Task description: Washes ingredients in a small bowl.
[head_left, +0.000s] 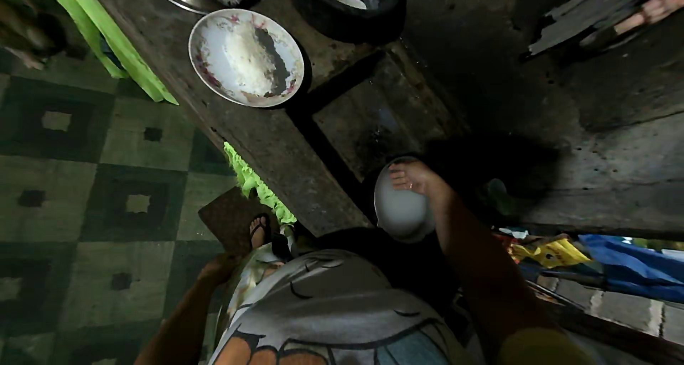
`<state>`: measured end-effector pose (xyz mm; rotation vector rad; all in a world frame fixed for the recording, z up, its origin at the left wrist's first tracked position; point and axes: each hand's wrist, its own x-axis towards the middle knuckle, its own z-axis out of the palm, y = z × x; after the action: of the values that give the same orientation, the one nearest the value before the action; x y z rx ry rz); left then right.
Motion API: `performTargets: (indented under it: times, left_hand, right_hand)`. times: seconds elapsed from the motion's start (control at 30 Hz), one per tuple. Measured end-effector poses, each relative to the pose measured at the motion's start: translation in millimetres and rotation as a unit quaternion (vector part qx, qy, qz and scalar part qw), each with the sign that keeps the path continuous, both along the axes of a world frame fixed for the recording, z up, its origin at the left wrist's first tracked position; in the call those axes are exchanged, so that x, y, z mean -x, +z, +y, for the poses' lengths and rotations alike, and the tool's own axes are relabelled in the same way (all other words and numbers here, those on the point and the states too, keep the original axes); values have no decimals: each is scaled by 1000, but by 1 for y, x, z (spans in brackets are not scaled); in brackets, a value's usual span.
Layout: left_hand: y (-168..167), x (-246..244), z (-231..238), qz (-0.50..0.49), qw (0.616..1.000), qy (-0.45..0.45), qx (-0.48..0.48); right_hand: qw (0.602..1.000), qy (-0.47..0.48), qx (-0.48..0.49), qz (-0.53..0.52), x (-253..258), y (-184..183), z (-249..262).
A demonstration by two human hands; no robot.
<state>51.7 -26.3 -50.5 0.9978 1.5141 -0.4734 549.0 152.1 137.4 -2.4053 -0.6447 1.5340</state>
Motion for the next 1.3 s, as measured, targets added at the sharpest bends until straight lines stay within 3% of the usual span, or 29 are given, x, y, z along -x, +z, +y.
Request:
performTargets:
  times: [0.37, 0.73, 0.83, 1.03, 1.3]
  left_hand:
    - [3, -10, 10, -11, 999, -31, -14]
    - [10, -14, 20, -10, 999, -46, -22]
    - [7, -12, 22, 7, 994, -89, -60]
    - [16, -11, 29, 42, 991, -52, -113]
    - [15, -7, 33, 34, 996, -66, -53]
  right_hand:
    - [1000, 3, -1, -10, 3, 0, -2]
    - [993, -27, -88, 73, -12, 23, -33]
    - [989, -49, -106, 89, -14, 33, -43]
    - [979, -95, -139, 116, -8, 44, -57]
    - [993, -44, -75, 81, -2, 25, -72]
